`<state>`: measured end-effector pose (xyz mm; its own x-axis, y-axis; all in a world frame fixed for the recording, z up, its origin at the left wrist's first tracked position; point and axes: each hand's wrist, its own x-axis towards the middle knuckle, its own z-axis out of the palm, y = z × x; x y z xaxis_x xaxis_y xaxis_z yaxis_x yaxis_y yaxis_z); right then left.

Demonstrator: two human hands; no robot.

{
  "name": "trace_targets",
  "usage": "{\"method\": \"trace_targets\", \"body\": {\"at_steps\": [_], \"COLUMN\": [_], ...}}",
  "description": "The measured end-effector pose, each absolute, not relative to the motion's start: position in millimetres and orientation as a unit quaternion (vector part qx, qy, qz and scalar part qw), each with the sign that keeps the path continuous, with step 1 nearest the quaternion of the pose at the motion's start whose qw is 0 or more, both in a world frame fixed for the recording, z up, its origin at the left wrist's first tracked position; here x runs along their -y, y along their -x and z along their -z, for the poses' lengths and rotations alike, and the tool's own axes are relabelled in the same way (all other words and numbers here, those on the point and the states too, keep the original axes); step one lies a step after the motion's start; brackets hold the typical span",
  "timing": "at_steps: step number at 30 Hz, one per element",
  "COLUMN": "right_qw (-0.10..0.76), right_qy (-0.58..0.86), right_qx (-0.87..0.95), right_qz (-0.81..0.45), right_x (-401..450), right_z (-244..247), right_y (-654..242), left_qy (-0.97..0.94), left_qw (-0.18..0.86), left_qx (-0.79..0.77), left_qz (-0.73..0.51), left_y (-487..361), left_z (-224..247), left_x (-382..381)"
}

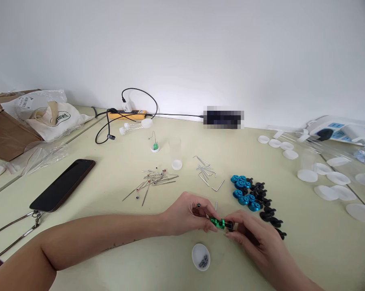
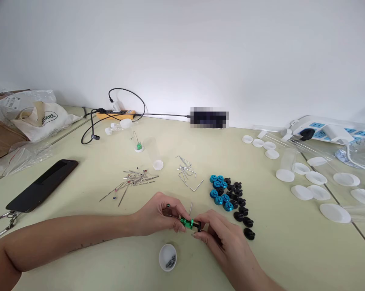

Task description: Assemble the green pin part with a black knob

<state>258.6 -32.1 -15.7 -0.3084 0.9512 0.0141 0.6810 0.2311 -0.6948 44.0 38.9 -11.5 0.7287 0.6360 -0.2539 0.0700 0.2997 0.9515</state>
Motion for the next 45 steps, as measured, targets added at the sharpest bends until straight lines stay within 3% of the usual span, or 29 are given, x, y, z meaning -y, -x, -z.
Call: {"method": "trace_targets", "body": {"at_steps": [16,24,27,31,35,37,39,41,45], "right_qw": [0.219,0.193,0.192,0.211,0.22,0.225,0.229,0.23,0.238], "right_qy": [0.538,0.515,0.51,0.529,0.544,0.548,0.555,0.562,0.571], "right_qx": [0.751,0.774,0.772,0.746,0.725,0.716,0.708,0.701,0.696], "right_qz": [-0.313,-0.315,-0.329,-0.346,-0.362,-0.369,-0.373,-0.373,-0.364], "right_x": [32.0,34.2,35.5,35.1,33.8,33.2,32.7,32.1,30.7], "right_z": [14.9,15.9,16.4,18.0,20.1,20.9,21.4,22.1,24.3], "right_y": [-258.9,-259.5,-260.7,-262.6,-263.4,-263.1,-262.4,-261.8,-261.7], "left_qy": [-0.561,-0.623,-0.725,-0.888,-0.787,-0.694,-0.615,-0.575,-0.557], "left_qw": [0.747,0.697,0.595,0.261,0.049,-0.072,-0.11,-0.079,-0.07], "left_qx": [-0.306,-0.311,-0.29,-0.228,-0.499,-0.64,-0.743,-0.797,-0.813], "left_qz": [-0.186,-0.169,-0.191,-0.301,-0.36,-0.323,-0.241,-0.167,-0.154], "left_y": [-43.1,-38.6,-29.3,5.8,79.9,125.9,168.0,198.5,220.9], "left_z": [13.6,12.2,7.7,-7.6,-18.0,-13.5,-4.5,3.4,1.2], "left_x": [-39.5,-35.6,-32.4,-31.1,-24.4,-16.3,-6.0,4.0,11.9]}}
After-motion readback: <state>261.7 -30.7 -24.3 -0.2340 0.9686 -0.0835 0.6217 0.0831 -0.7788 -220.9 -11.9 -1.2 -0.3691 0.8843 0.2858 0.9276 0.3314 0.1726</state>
